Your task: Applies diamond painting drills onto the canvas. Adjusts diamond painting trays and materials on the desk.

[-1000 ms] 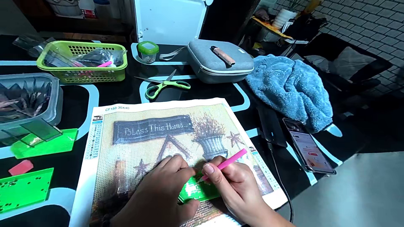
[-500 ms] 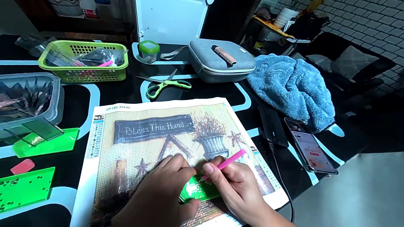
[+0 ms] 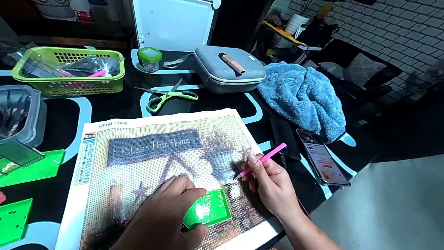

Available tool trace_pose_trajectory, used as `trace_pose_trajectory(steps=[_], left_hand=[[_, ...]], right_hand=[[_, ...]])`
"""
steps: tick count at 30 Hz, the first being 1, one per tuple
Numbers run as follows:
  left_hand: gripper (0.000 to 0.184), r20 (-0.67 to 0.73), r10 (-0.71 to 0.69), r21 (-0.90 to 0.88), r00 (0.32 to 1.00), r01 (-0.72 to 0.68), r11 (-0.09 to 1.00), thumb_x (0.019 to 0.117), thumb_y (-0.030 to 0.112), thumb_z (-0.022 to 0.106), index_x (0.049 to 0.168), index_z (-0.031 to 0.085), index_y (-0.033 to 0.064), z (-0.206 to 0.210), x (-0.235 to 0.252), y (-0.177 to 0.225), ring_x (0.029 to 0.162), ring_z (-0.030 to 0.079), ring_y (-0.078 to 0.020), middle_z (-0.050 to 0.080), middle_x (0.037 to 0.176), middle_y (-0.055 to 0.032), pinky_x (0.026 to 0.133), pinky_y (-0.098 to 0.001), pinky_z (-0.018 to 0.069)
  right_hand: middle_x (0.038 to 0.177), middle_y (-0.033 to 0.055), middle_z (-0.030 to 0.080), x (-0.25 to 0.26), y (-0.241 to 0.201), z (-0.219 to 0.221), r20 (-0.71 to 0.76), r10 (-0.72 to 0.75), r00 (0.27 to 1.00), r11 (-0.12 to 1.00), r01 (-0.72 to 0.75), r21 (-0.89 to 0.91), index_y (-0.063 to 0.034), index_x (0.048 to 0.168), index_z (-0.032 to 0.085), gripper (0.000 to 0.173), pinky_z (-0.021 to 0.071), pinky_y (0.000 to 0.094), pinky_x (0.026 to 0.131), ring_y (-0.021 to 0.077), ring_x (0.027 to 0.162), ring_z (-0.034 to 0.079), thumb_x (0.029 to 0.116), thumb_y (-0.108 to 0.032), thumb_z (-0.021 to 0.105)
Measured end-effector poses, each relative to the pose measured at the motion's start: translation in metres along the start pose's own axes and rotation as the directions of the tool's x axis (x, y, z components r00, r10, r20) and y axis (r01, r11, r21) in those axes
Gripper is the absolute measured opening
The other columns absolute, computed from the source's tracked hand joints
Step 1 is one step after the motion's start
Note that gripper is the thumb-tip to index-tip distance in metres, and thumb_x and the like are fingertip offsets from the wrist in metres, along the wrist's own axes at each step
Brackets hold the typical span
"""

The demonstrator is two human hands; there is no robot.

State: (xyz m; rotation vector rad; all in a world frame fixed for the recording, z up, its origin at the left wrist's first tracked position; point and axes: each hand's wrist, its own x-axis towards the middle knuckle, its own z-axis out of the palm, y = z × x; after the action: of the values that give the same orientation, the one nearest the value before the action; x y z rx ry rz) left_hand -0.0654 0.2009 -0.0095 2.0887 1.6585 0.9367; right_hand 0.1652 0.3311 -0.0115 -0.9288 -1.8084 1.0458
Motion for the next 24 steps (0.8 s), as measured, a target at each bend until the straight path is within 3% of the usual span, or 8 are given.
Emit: trace_pose_trajectory(steps=[9,18,20,24], left_hand=[[0.047,-0.017,0.018,0.009,1.000,-0.018,1.000,0.0789,0.042,0.074,0.118,0.076,0.0154,0.002,-0.001,-0.002,0.087,0.066,-0.0186,0.068,0.100,-0.0049,0.072,-0.0322,0.0565],[0.048,-0.005,0.010,0.009,1.000,-0.010,1.000,0.0797,0.044,0.073,0.119,0.076,0.0158,0.001,0.000,-0.002,0.087,0.066,-0.0187,0.068,0.100,-0.0048,0.073,-0.0336,0.0567],[0.048,-0.012,0.016,0.014,1.000,-0.016,1.000,0.0797,0.045,0.073,0.118,0.076,0.0162,0.002,0.000,-0.003,0.087,0.066,-0.0179,0.068,0.100,-0.0042,0.072,-0.0324,0.0565],[0.048,-0.031,0.024,0.006,0.999,-0.023,1.000,0.0793,0.044,0.074,0.118,0.076,0.0162,0.003,-0.001,-0.002,0.086,0.067,-0.0182,0.069,0.100,-0.0044,0.071,-0.0325,0.0568]], right_hand=[[0.068,-0.0080,0.064,-0.003,0.001,0.002,0.008,-0.069,0.998,0.996,0.069,-0.062,-0.0152,0.085,0.064,0.030,0.0450,0.0107,0.049,-0.0033,0.053,0.055,0.1088,-0.026,0.050],[0.069,-0.0085,0.062,-0.004,0.006,0.002,0.058,-0.250,0.967,0.944,0.257,-0.209,-0.0115,0.086,0.064,0.031,0.0467,0.0095,0.054,-0.0065,0.059,0.056,0.1085,-0.027,0.050],[0.071,-0.0076,0.062,-0.003,0.004,0.000,0.088,-0.276,0.957,0.922,0.290,-0.257,-0.0102,0.087,0.065,0.032,0.0487,0.0100,0.059,-0.0058,0.063,0.058,0.1085,-0.028,0.050],[0.071,-0.0082,0.065,0.000,-0.005,-0.004,0.081,-0.201,0.976,0.961,0.213,-0.178,-0.0132,0.084,0.067,0.032,0.0537,0.0131,0.061,-0.0024,0.065,0.063,0.1075,-0.029,0.052]])
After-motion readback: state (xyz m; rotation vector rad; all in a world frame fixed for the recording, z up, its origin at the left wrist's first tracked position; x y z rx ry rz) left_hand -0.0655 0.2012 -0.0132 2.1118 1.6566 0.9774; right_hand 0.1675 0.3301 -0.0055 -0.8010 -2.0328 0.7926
